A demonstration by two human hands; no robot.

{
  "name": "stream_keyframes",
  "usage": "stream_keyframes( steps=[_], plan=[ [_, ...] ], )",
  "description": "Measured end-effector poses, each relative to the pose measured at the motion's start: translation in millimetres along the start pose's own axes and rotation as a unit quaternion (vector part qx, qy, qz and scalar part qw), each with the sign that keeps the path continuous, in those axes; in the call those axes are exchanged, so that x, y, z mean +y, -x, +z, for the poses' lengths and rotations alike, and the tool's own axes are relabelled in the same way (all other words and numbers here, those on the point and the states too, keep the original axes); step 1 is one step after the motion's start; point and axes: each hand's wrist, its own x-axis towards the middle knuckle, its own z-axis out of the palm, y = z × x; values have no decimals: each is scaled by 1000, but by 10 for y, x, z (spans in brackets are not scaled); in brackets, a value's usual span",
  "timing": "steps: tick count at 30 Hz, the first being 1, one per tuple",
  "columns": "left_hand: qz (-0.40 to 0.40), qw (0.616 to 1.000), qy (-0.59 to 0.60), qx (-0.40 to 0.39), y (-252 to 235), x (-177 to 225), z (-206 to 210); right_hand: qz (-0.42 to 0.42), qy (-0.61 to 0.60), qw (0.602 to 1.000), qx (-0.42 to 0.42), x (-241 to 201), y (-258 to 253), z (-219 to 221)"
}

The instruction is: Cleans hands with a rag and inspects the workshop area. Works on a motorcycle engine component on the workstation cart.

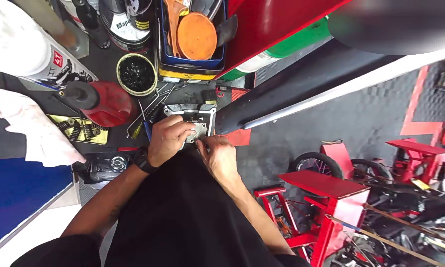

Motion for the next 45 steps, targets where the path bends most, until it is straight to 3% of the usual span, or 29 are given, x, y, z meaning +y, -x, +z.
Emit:
stream_keyframes(
  steps=[7, 13, 19, 23, 30, 35, 41, 45],
  plan=[
    [31, 996, -74, -33, 20, -37, 40, 3, 6, 1000, -2, -11, 4, -4],
    [-9, 997, -7, -78, -4, -107, -25, -14, 21, 1000, 14, -25, -2, -1],
    [-31, 999, 0, -14, 19, -95, 45, -58, -4, 998, -3, -18, 21, -28],
    [-8, 1000, 0, -24, 58, -99, 54, -32, 25, 999, 12, 5, 21, 5],
    [-37, 999, -4, -7, 85, -70, 76, -85, 6, 996, 17, 12, 26, 24],
    [-24, 1000, 6, -6, 109, -89, 73, -29, 24, 999, -1, 6, 1, -68],
    [-36, 999, -8, 2, 88, -60, 96, -88, 14, 996, -11, 1, 14, -38],
    [-29, 999, -1, 26, 95, -72, 127, -41, 33, 999, -12, -12, 10, -56]
  ],
)
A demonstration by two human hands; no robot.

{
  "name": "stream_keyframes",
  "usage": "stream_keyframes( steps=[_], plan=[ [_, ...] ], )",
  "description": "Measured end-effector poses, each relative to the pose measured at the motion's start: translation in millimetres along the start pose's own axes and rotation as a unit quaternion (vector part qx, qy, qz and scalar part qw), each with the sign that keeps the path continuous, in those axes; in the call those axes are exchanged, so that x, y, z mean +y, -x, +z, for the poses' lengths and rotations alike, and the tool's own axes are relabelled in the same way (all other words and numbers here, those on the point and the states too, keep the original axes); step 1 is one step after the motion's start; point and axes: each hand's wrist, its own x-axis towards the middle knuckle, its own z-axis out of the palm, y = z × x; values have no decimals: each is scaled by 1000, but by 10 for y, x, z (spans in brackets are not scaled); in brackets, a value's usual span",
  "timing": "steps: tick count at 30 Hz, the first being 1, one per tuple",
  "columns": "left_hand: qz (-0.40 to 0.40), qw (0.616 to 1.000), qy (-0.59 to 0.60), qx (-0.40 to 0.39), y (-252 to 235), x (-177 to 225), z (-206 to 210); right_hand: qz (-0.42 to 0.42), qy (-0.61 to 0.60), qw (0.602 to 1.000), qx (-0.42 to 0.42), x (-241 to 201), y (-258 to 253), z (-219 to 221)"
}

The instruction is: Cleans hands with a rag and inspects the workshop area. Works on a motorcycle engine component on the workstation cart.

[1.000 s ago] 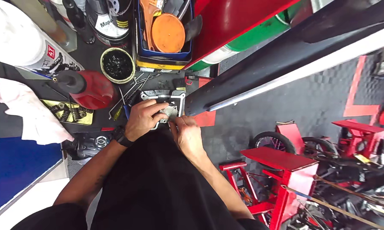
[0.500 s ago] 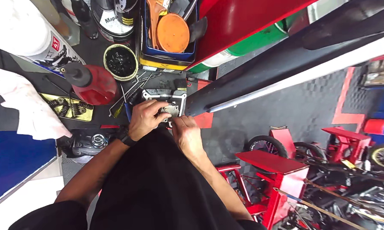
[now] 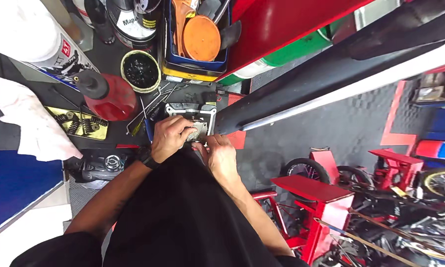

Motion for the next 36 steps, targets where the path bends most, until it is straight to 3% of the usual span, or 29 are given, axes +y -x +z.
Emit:
stream_keyframes(
  steps=[7, 12, 16, 21, 27, 36],
  plan=[
    [39, 998, -7, -58, -29, -22, -34, -54, -18, 998, 15, 13, 11, 39],
    [5, 1000, -21, -10, -34, -5, -20, -32, -22, 999, 32, 31, 25, 53],
    [50, 998, -39, 3, -14, -21, 14, -28, -54, 995, 82, -18, 41, -81],
    [69, 997, -35, -22, -3, -42, 18, -13, -117, 982, 145, 238, -150, -89],
    [59, 997, -8, -57, 4, -67, -18, -31, -113, 983, 142, 263, -232, 43],
    [-5, 1000, 1, 1, 17, -55, -37, -52, -92, 990, 91, 206, -235, 0]
  ],
)
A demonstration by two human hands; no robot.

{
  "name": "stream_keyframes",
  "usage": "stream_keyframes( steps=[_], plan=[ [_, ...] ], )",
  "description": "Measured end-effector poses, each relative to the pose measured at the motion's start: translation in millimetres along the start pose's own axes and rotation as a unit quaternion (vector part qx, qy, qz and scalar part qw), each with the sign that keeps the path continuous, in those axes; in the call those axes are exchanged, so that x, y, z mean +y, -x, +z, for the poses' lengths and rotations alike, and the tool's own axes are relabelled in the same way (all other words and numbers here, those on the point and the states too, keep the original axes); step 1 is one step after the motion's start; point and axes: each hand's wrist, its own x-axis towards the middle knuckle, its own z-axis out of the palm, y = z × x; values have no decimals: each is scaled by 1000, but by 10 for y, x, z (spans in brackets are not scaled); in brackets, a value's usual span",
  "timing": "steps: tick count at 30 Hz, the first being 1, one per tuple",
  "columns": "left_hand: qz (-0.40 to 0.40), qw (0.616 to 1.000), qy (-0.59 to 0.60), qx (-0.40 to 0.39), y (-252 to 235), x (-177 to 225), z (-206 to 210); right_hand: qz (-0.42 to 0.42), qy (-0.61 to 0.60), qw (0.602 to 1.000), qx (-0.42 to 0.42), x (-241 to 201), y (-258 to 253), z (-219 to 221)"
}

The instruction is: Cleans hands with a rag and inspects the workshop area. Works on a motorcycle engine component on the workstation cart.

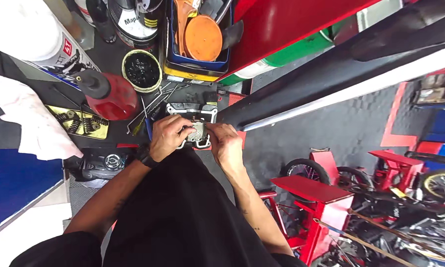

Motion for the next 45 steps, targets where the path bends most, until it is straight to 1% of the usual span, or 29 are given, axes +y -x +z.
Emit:
stream_keyframes(
  steps=[5, 11, 17, 20, 25, 29, 31, 37, 40, 43, 45],
  plan=[
    [31, 1000, 2, -7, 11, 21, 33, 4, 37, 999, -8, -32, -32, -10],
    [39, 999, 4, -35, 8, 3, 34, 10, 82, 997, -7, -65, -34, 5],
    [7, 1000, 0, 1, -18, 14, 38, 20, 91, 995, -21, -76, -48, -3],
    [16, 1000, 2, 7, -28, 17, 57, 21, 83, 996, -18, -74, -45, -14],
    [22, 1000, 7, 6, -16, 8, 70, 47, 113, 992, -20, -105, -65, -21],
    [18, 1000, 13, 5, -18, 10, 62, 20, 105, 994, -19, -76, -101, 11],
    [18, 1000, 12, 3, -21, 9, 64, 20, 107, 994, -20, -72, -109, 22],
    [31, 999, 8, -9, -25, 1, 55, 51, 170, 984, -1, -64, -140, 147],
    [43, 999, 9, -24, -20, -24, 43, 79, 160, 983, -42, -131, -141, 35],
    [42, 999, 4, -23, 11, -27, 35, 29, 113, 991, -73, -127, -110, -75],
    [36, 999, 0, -17, 17, -22, 39, -4, 98, 993, -65, -115, -101, -62]
  ],
)
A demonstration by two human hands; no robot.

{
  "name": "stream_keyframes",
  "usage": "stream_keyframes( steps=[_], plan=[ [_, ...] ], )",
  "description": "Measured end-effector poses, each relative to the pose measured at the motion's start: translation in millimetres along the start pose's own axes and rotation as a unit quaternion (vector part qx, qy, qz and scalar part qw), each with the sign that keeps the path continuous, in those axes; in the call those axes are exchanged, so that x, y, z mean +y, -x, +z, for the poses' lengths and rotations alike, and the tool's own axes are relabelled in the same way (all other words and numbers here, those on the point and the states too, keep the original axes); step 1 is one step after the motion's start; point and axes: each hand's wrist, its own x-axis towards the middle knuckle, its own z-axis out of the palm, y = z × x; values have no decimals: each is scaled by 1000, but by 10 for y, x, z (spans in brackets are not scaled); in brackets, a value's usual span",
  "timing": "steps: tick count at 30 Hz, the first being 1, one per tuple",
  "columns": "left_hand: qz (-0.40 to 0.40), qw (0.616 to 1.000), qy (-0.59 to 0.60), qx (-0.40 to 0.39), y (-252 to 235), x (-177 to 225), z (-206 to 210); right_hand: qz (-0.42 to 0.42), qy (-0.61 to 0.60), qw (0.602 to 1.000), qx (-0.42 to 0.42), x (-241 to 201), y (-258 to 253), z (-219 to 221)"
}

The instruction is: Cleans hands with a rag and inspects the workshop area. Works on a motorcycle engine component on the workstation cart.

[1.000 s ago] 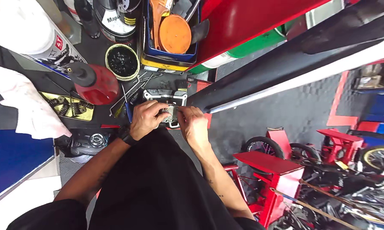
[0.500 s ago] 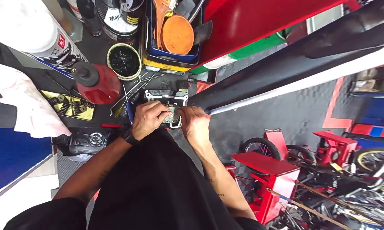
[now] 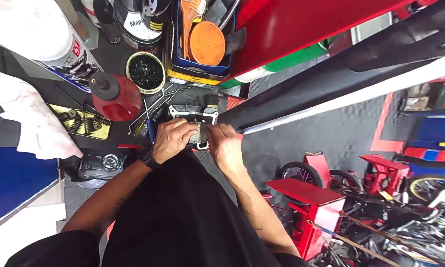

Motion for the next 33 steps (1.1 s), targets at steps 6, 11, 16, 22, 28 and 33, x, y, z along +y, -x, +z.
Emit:
stream_keyframes(
  steps=[6, 11, 16, 22, 28, 33],
  plan=[
    [-10, 1000, -2, 4, -2, 4, -13, 51, 35, 998, 20, 1, -47, 91],
    [-12, 1000, -2, 11, -23, 25, -22, 68, 44, 997, 0, -18, -31, 37],
    [26, 1000, -12, 6, -48, -8, 21, 42, 52, 998, 17, -25, -14, 78],
    [54, 998, -9, 5, -52, -47, 33, 92, 73, 993, -8, -54, -66, 65],
    [66, 998, 4, -25, -80, -71, -17, 28, 53, 997, -43, -41, -59, -11],
    [38, 996, 27, -70, -93, -103, -92, 66, 104, 992, -19, -46, -102, 83]
  ],
)
